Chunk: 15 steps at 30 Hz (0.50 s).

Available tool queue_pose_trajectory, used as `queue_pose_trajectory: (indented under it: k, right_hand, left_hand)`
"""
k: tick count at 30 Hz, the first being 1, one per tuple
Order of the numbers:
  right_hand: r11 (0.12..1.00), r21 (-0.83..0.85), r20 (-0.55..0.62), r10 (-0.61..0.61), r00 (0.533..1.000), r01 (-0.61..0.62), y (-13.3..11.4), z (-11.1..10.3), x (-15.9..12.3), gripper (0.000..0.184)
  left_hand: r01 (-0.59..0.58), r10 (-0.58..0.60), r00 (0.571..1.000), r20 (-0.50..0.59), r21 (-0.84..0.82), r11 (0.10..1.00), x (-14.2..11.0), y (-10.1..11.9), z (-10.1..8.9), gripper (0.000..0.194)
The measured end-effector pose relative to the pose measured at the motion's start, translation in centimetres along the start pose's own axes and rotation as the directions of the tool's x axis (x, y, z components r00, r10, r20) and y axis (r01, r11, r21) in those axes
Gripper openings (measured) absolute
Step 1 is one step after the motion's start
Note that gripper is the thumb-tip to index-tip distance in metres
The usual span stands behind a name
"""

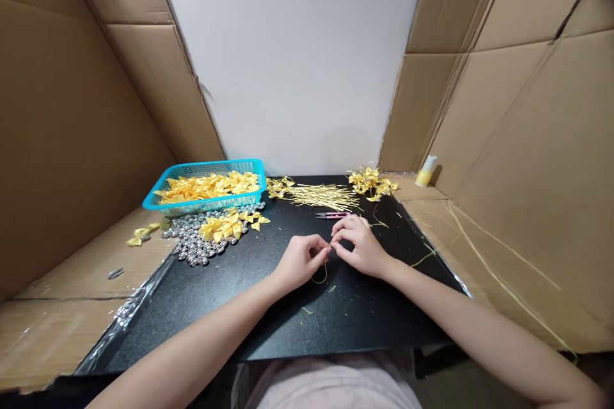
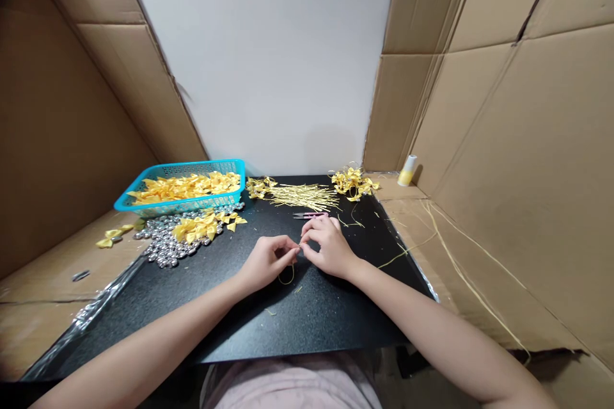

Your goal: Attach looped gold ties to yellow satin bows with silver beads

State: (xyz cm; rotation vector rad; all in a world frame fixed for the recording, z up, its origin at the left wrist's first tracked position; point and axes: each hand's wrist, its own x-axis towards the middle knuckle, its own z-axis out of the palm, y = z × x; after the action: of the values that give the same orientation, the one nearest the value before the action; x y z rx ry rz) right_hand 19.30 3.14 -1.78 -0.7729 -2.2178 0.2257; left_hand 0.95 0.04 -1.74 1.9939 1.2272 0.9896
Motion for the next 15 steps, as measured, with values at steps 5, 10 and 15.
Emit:
queue_pose_trajectory:
  k: [5, 10, 15]
  right_hand:
    - [0.999, -0.021, -0.084, 0.036, 0.996, -0.038, 1.3, -0.3, 0.7, 0.009]
    - [0.943, -0.266, 0.049, 0.220, 0.974, -0.199, 5.4, 0.1, 3.5, 0.024]
    - [0.937, -0.325, 0.192, 0.193, 0.962, -0.124, 7.8, 1.3, 5.7, 0.017]
  left_hand:
    - [0.117, -0.116, 0.993, 0.014, -0.202, 0.972, 0.3, -0.4, 0.0, 0.023]
    - [0.206, -0.231, 0.973, 0.008, -0.482, 0.851, 0.8, -0.9, 0.3, 0.031]
    - [0.184, -0.227, 0.974, -0.010, -0.553, 0.813, 0.7, -0.2, 0.2, 0.033]
